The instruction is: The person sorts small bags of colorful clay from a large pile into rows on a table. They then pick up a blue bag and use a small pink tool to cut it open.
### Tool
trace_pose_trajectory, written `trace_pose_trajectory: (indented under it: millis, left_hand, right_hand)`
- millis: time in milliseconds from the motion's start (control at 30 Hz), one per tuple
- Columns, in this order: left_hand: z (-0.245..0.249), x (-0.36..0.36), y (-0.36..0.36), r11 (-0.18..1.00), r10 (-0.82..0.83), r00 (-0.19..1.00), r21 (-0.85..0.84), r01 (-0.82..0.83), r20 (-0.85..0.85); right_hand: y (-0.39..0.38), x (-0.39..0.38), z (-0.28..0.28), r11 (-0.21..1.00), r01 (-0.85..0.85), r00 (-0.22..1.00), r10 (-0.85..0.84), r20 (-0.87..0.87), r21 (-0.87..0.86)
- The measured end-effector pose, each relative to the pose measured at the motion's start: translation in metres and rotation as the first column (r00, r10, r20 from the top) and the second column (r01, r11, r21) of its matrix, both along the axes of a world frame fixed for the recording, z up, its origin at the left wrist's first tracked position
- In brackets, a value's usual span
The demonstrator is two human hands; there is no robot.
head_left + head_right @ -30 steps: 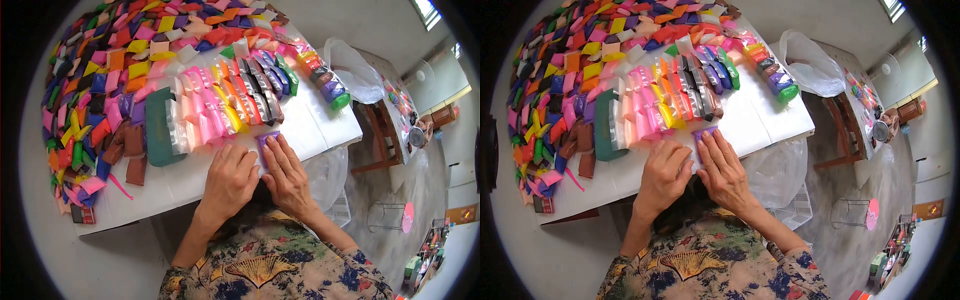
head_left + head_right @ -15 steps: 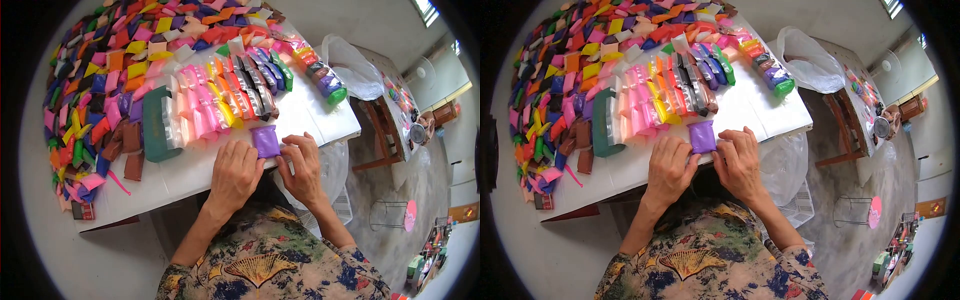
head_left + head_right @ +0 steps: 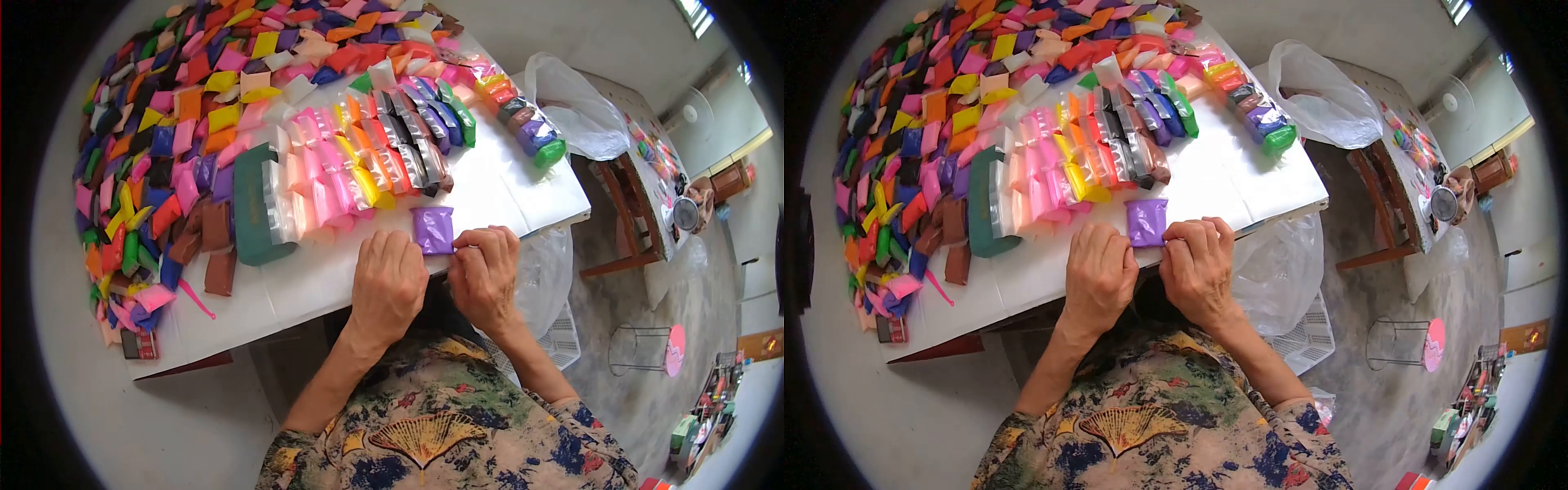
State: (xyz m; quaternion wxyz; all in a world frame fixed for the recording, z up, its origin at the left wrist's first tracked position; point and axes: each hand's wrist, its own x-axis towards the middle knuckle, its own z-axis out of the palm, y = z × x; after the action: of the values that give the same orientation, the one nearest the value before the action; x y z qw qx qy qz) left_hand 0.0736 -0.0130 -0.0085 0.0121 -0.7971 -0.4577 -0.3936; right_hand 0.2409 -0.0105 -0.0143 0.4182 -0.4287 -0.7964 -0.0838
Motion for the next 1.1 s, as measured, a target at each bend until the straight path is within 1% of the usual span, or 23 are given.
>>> trace_pose_trajectory:
  millis: [33, 133, 233, 267, 300, 367, 467, 567, 667, 767, 800, 867, 900, 933, 967, 1000, 1033, 1067, 1100]
  left_hand:
    - [-0.001, 0.001, -0.002, 1.000, 0.014, 1.000, 0.002, -0.014, -0.006]
    - [-0.007, 0.006, -0.009, 0.991, 0.038, 0.999, 0.129, -0.037, -0.008]
    - [-0.007, 0.006, -0.013, 0.961, -0.002, 0.998, 0.275, -0.015, 0.065]
    - [-0.007, 0.006, -0.013, 0.958, -0.020, 0.998, 0.288, 0.002, 0.058]
    - [-0.007, 0.006, -0.013, 0.954, -0.037, 0.998, 0.299, 0.020, 0.049]
    - [-0.007, 0.006, -0.013, 0.944, -0.073, 0.997, 0.325, 0.059, 0.031]
    - [-0.007, 0.008, -0.011, 0.941, -0.114, 0.992, 0.325, 0.094, 0.043]
    - [-0.005, 0.007, -0.010, 0.922, -0.137, 0.990, 0.368, 0.116, 0.029]
    - [-0.002, 0.009, -0.007, 0.906, -0.232, 0.972, 0.373, 0.198, 0.047]
    - [0.003, 0.009, -0.005, 0.894, -0.345, 0.937, 0.322, 0.312, 0.050]
    - [0.004, 0.010, -0.003, 0.897, -0.339, 0.940, 0.313, 0.310, 0.038]
    - [0.005, 0.013, 0.000, 0.904, -0.327, 0.945, 0.295, 0.309, 0.015]
    - [0.005, 0.013, 0.000, 0.916, -0.305, 0.951, 0.285, 0.281, 0.043]
    - [0.006, 0.013, 0.000, 0.927, -0.283, 0.957, 0.275, 0.254, 0.070]
    - [0.006, 0.012, 0.001, 0.937, -0.260, 0.961, 0.264, 0.227, 0.095]
    - [0.007, 0.009, 0.002, 0.951, -0.225, 0.969, 0.241, 0.196, 0.099]
    - [0.009, 0.005, 0.002, 0.962, -0.189, 0.977, 0.217, 0.163, 0.102]
    - [0.010, 0.000, 0.003, 0.973, -0.151, 0.983, 0.192, 0.129, 0.104]
    - [0.008, -0.004, 0.004, 0.979, -0.140, 0.983, 0.165, 0.119, 0.123]
  right_hand:
    - [-0.001, 0.000, 0.000, 1.000, -0.002, 1.000, 0.002, -0.005, 0.003]
    - [-0.008, -0.004, -0.003, 0.999, 0.027, 0.999, -0.026, -0.024, 0.031]
    - [-0.017, -0.004, -0.007, 0.999, 0.015, 0.987, -0.019, -0.158, -0.028]
    - [-0.017, -0.003, -0.004, 0.999, -0.035, 0.979, 0.029, -0.201, -0.026]
    - [-0.021, -0.004, 0.003, 0.986, -0.049, 0.963, 0.003, -0.271, -0.162]
    - [-0.032, -0.007, 0.020, 0.904, -0.102, 0.916, -0.078, -0.394, -0.416]
    - [-0.034, -0.004, 0.028, 0.921, -0.073, 0.951, -0.051, -0.304, -0.383]
    - [-0.036, 0.002, 0.038, 0.851, -0.157, 0.946, -0.017, -0.324, -0.502]
    - [-0.027, 0.001, 0.050, 0.707, -0.358, 0.806, -0.096, -0.584, -0.610]
    - [-0.016, 0.008, 0.035, 0.611, -0.557, 0.593, -0.182, -0.784, -0.563]
    - [-0.011, 0.008, 0.035, 0.623, -0.560, 0.581, -0.175, -0.795, -0.546]
    - [-0.001, 0.015, 0.034, 0.655, -0.507, 0.644, -0.144, -0.751, -0.560]
    - [0.006, 0.018, 0.032, 0.671, -0.479, 0.674, -0.131, -0.727, -0.565]
    - [0.016, 0.019, 0.033, 0.760, -0.376, 0.743, -0.094, -0.663, -0.530]
    - [0.023, 0.024, 0.042, 0.781, -0.237, 0.838, -0.137, -0.529, -0.578]
    - [0.040, 0.029, 0.034, 0.887, -0.148, 0.900, -0.064, -0.432, -0.438]
    - [0.054, 0.031, 0.030, 0.959, -0.077, 0.949, -0.013, -0.315, -0.271]
    - [0.060, 0.036, 0.032, 0.932, -0.072, 0.955, -0.037, -0.293, -0.356]
    - [0.067, 0.037, 0.031, 0.929, -0.090, 0.958, -0.018, -0.285, -0.360]
